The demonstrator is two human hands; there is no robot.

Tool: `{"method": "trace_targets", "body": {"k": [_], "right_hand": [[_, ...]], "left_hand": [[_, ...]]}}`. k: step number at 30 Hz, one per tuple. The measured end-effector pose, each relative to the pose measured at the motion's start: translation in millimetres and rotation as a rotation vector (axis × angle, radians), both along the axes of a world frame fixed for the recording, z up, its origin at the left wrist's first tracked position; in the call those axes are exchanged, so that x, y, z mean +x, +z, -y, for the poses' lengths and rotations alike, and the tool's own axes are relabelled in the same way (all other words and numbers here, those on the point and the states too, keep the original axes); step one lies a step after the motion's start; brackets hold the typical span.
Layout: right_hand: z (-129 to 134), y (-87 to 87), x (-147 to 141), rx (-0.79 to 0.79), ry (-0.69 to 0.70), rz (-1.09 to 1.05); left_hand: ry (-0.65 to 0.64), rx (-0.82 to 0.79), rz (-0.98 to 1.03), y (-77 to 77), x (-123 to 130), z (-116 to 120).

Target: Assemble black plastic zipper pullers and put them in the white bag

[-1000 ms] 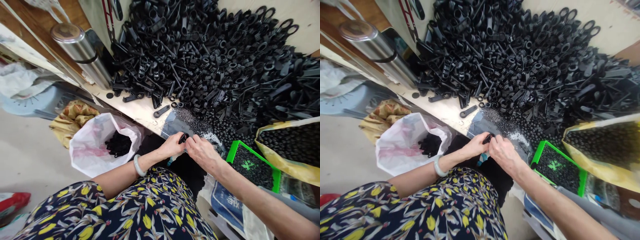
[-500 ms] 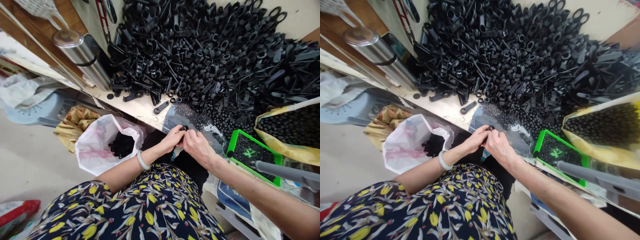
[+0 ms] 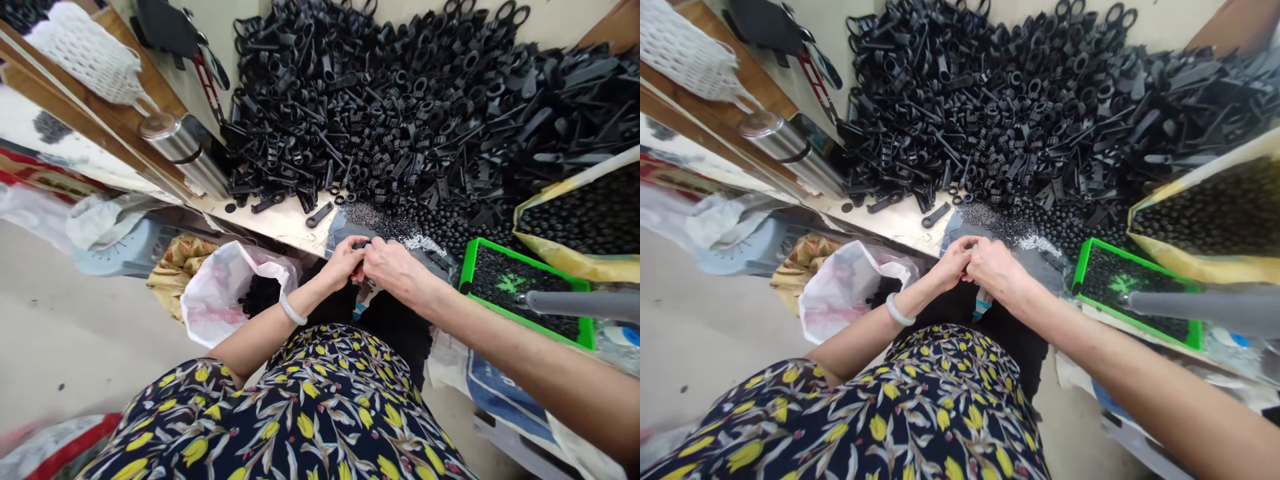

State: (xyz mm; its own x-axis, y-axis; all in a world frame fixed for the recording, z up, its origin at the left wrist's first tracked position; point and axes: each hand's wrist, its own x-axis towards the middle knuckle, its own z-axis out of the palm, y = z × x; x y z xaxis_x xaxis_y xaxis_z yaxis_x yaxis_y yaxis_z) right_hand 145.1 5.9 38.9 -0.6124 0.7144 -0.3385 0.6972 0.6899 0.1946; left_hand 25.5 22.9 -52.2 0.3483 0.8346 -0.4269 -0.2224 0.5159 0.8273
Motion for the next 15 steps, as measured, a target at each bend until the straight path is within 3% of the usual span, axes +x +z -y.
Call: {"method": "trace_targets", "body": {"k": [9, 15], "right_hand": [[12.6, 10.9, -24.8, 0.104, 0.054, 0.125], [26.5, 29.1, -17.2, 0.187, -0.011, -0.160]], "left_hand": [[0.125, 0.030, -0.143, 17.1, -5.7, -6.0], [0.224, 0.160, -0.181, 29.8, -18.8, -20.0]]}}
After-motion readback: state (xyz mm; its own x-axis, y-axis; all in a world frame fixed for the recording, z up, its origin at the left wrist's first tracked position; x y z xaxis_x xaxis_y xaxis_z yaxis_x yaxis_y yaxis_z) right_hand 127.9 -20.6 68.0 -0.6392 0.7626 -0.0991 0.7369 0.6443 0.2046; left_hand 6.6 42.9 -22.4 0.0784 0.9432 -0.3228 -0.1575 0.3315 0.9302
